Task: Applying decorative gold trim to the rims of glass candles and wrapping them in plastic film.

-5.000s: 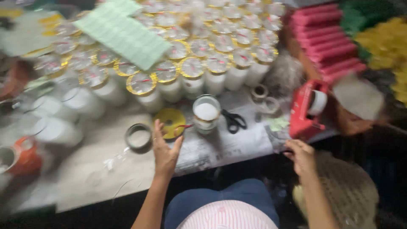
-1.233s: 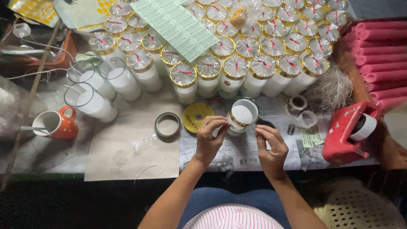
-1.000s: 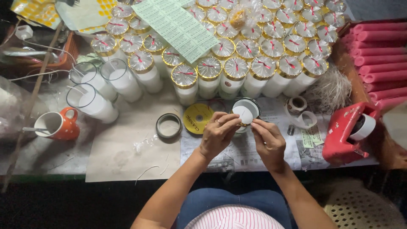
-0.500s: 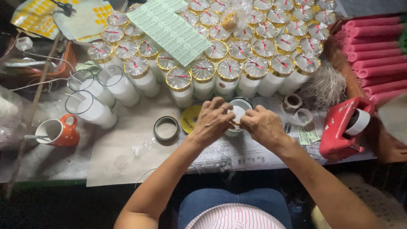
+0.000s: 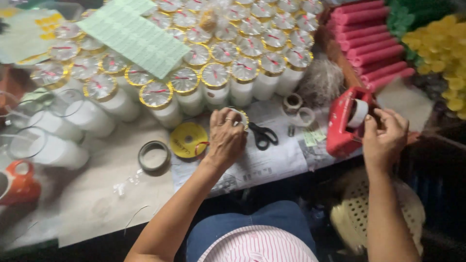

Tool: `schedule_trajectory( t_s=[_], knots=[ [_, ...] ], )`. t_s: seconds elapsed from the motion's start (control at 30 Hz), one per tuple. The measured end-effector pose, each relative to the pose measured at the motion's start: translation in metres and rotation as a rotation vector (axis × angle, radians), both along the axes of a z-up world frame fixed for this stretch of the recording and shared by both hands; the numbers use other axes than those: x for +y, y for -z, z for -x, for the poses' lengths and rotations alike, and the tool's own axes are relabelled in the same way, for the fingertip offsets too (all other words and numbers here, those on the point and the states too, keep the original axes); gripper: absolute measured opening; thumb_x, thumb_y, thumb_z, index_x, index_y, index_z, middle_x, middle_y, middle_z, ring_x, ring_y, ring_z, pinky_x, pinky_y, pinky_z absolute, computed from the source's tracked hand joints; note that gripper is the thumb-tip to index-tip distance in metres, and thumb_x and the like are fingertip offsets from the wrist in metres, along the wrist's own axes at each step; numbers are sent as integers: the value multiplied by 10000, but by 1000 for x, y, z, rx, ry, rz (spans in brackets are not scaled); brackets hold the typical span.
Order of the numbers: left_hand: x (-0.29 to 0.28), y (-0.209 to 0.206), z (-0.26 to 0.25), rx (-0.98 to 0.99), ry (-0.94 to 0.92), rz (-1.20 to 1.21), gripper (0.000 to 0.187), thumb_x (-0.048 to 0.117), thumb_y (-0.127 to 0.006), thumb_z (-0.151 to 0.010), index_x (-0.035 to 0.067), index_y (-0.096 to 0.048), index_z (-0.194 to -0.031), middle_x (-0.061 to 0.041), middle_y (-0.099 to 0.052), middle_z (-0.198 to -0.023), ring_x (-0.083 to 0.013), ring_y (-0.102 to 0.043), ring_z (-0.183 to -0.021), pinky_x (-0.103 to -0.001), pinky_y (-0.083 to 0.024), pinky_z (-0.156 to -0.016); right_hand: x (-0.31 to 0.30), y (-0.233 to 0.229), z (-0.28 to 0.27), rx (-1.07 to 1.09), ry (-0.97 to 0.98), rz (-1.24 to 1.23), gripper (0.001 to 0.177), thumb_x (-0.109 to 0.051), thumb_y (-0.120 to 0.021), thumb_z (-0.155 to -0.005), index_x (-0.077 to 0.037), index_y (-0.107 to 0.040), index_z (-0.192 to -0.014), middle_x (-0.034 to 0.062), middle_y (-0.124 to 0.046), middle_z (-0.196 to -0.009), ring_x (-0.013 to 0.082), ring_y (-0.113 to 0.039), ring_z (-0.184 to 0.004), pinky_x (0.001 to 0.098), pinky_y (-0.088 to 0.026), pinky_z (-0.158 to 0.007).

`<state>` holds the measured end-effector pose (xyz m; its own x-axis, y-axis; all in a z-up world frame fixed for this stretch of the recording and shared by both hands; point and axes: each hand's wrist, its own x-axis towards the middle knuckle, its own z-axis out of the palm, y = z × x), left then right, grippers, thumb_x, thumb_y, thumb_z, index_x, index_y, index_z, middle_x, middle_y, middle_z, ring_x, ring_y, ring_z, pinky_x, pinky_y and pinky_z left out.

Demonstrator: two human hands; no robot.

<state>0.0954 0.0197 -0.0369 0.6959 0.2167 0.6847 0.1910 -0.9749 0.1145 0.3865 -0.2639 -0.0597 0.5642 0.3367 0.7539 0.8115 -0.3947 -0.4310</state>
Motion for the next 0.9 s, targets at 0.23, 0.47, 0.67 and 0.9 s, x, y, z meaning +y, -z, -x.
schedule_trajectory(
  t_s=[0.23, 0.47, 0.67, 0.9],
  knots=[
    [-14, -6, 35, 150, -183, 132, 722, 511, -819, -802, 67, -616, -1335, -168, -419, -1543, -435, -264, -1481, -693, -291, -1146, -46, 77, -82, 1338, 127, 0, 597, -485, -698, -960, -81, -589, -1385, 162, -658, -1262, 322, -619, -1195, 384, -557, -813],
    [-10, -5, 76, -29, -210, 197, 486, 381, -753, -898, 116, -658, -1295, -199, -504, -1477, -436, -386, -1432, -582, -354, -1149, -21, 81, -95, 1249, 138, 68, 165, -296, -758, -931, -135, -734, -961, 0, -715, -901, 101, -645, -767, 208, -525, -613],
    [-5, -7, 86, -87, -211, 232, 404, 297, -766, -911, 85, -704, -1249, -196, -519, -1463, -447, -411, -1413, -556, -371, -1164, -30, 43, -51, 1024, 98, -204, 122, -221, -792, -883, -145, -729, -954, -61, -687, -879, 37, -594, -755, 186, -518, -711],
    [3, 13, 84, -114, -223, 323, 441, 245, -861, -825, 73, -739, -1213, -191, -543, -1428, -458, -415, -1426, -544, -333, -1177, -70, 90, 25, 1190, 68, -362, 146, -200, -791, -936, -99, -713, -1007, 46, -708, -1093, 202, -687, -1079, 391, -602, -895]
  ],
)
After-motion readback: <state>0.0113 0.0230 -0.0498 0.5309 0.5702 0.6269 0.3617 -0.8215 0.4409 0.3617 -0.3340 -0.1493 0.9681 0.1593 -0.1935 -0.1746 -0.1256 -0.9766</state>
